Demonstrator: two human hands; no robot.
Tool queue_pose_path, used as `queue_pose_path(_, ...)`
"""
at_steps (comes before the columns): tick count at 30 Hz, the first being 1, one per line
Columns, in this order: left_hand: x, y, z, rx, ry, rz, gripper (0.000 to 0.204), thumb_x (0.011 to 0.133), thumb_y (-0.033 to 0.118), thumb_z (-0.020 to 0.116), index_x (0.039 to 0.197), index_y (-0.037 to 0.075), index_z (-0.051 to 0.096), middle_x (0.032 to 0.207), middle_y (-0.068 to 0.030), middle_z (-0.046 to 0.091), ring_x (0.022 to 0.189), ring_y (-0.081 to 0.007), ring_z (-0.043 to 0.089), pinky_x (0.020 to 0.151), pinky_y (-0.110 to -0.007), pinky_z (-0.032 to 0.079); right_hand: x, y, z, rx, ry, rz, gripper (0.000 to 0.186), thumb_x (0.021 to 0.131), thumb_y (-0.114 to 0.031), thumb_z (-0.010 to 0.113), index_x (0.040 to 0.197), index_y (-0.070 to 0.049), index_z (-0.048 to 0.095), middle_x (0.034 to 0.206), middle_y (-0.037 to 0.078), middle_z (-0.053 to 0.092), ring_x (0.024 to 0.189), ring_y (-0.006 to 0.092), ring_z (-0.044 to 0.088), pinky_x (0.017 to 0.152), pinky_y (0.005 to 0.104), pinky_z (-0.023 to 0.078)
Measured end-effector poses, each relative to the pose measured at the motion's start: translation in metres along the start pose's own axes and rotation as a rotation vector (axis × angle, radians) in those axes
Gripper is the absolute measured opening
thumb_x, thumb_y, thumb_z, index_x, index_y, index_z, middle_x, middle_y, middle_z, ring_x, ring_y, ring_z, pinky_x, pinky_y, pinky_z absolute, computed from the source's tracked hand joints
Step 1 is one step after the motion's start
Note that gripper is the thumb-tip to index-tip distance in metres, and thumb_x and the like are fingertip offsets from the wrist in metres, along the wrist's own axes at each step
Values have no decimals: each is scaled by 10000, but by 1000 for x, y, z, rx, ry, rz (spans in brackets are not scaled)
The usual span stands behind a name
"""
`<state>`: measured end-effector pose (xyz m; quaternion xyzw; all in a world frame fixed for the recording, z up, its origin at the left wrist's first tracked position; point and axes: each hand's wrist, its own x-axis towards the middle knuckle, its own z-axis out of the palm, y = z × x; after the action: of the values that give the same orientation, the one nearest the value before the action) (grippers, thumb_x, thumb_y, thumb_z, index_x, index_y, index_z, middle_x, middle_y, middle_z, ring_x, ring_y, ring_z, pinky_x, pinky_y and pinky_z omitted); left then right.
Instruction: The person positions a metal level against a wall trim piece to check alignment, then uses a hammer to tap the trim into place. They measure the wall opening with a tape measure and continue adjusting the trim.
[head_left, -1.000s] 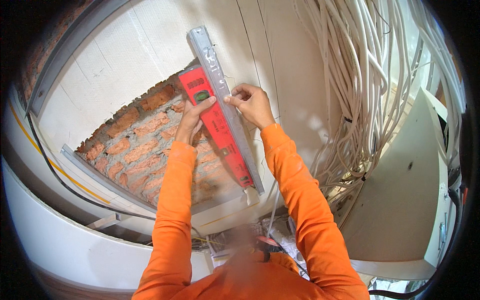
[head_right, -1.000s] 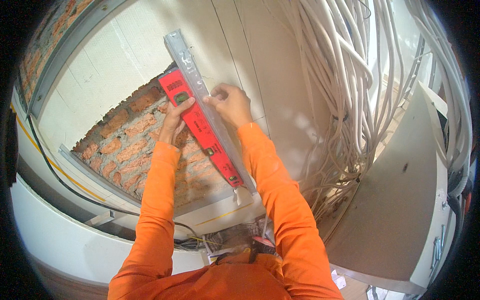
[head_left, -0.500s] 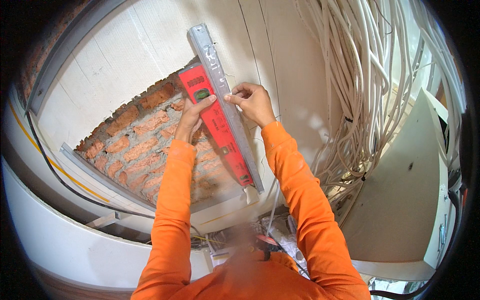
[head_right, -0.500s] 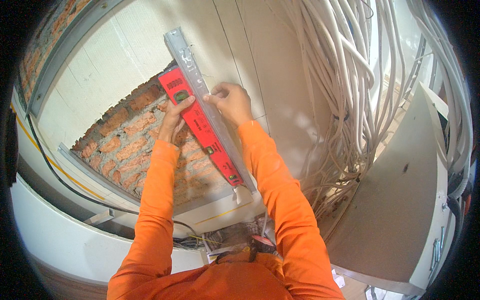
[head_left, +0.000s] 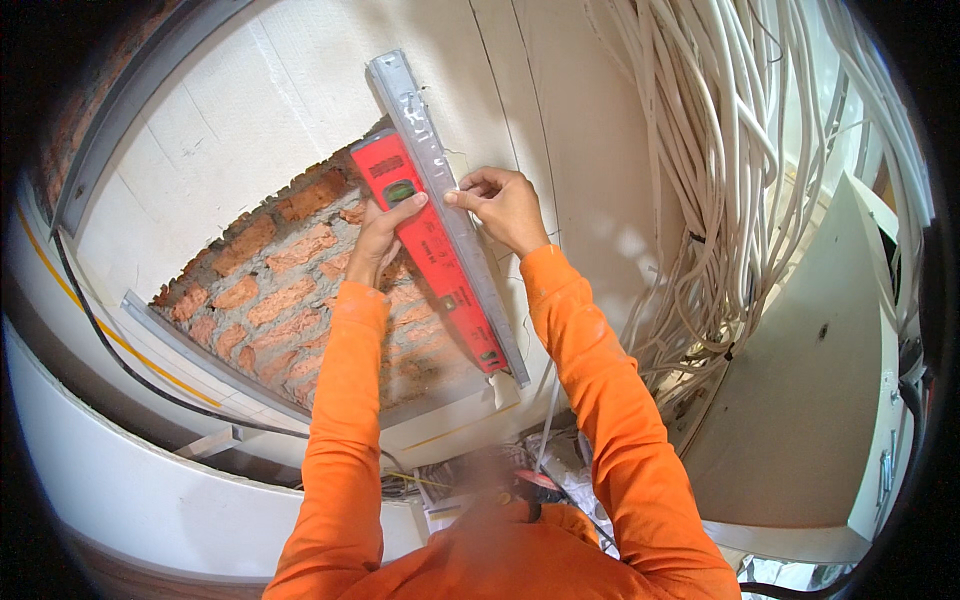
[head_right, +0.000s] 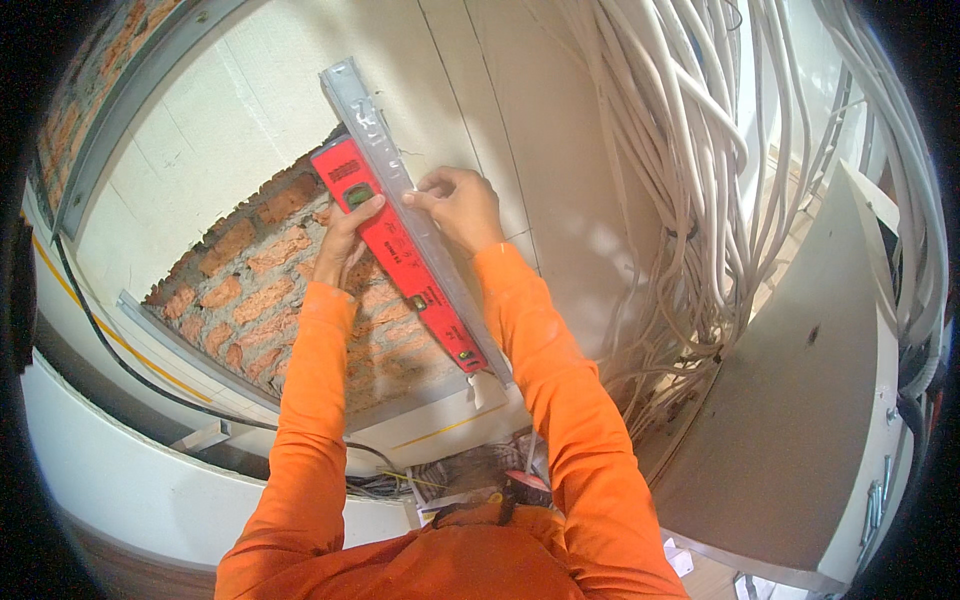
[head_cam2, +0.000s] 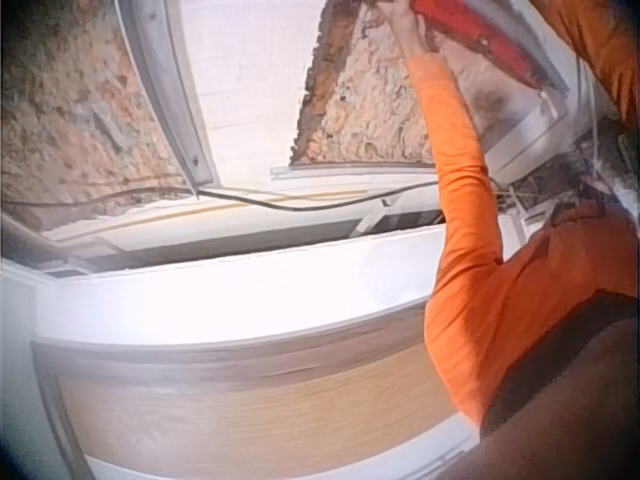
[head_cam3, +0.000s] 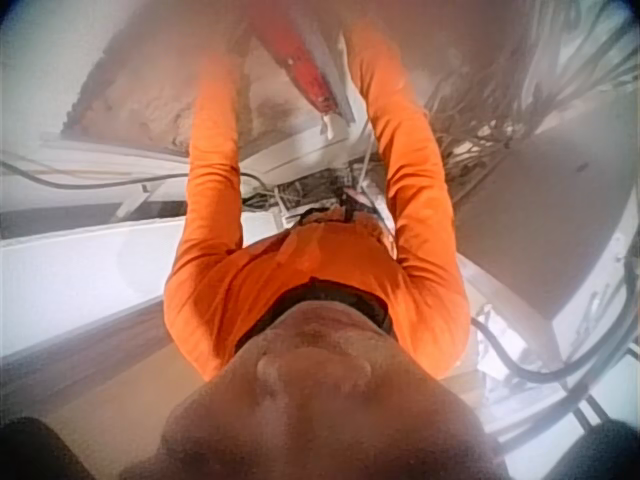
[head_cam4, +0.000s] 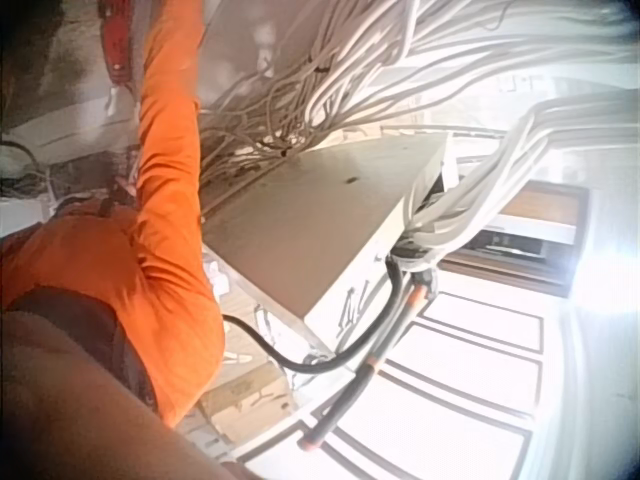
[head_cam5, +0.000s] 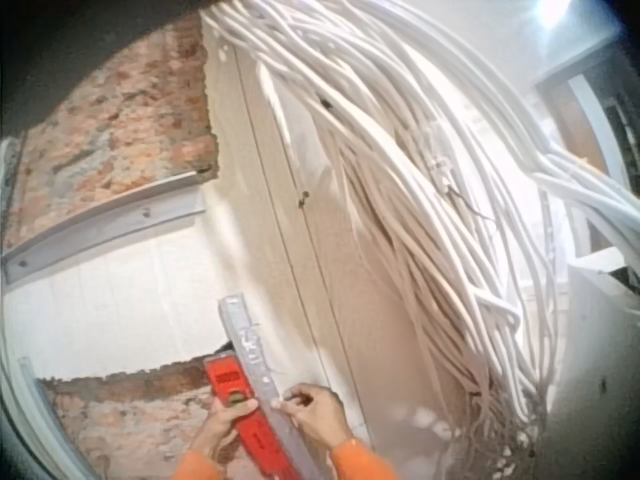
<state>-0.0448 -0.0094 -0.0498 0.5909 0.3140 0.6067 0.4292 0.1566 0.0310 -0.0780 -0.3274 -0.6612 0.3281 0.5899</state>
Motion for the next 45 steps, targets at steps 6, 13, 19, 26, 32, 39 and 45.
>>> queue_pose_path(6,0,-2,-4,-4,-13,14,496,876,81,776,1307,19,540,1180,-96,640,1069,-199,656,915,-370,571,0,3,1,22,-9,43,361,714,-374,876,885,-75,769,821,95,735,777,226,696,740,349,531)
queue_pose_path(13,1,0,-2,21,-27,11,463,889,92,767,1292,24,549,1166,-89,643,1056,-197,662,909,-367,573,3,6,1,38,-2,14,372,705,-376,887,882,-70,769,802,84,736,765,217,698,726,343,532)
queue_pose_path(19,0,1,0,21,-33,15,466,888,104,771,1291,26,551,1161,-88,646,1059,-196,663,909,-360,575,1,4,1,39,-16,48,364,714,-367,883,890,-69,769,820,80,743,777,201,699,736,335,536)
queue_pose_path(26,1,0,-4,30,-30,-10,478,888,115,772,1299,24,544,1169,-90,642,1060,-195,664,913,-361,574,0,3,1,58,-9,63,365,715,-362,882,898,-67,769,831,88,744,786,197,697,745,336,537)
queue_pose_path(32,0,1,-3,25,-22,-17,485,890,102,768,1309,23,537,1178,-98,638,1073,-204,659,913,-373,574,-1,5,2,42,-6,61,355,716,-367,883,901,-85,771,820,80,737,765,197,691,724,337,536)
queue_pose_path(39,2,-2,-4,17,-9,2,500,891,97,767,1324,27,527,1182,-97,635,1080,-209,653,920,-371,568,0,8,3,9,-4,78,380,718,-399,877,889,-76,771,845,99,747,785,217,705,739,347,543)
queue_pose_path(45,0,-5,-2,6,24,1,479,883,97,777,1299,31,549,1163,-79,643,1066,-200,653,920,-362,562,-4,6,5,-6,17,97,418,730,-440,857,878,-60,770,858,126,750,805,251,716,753,363,548)
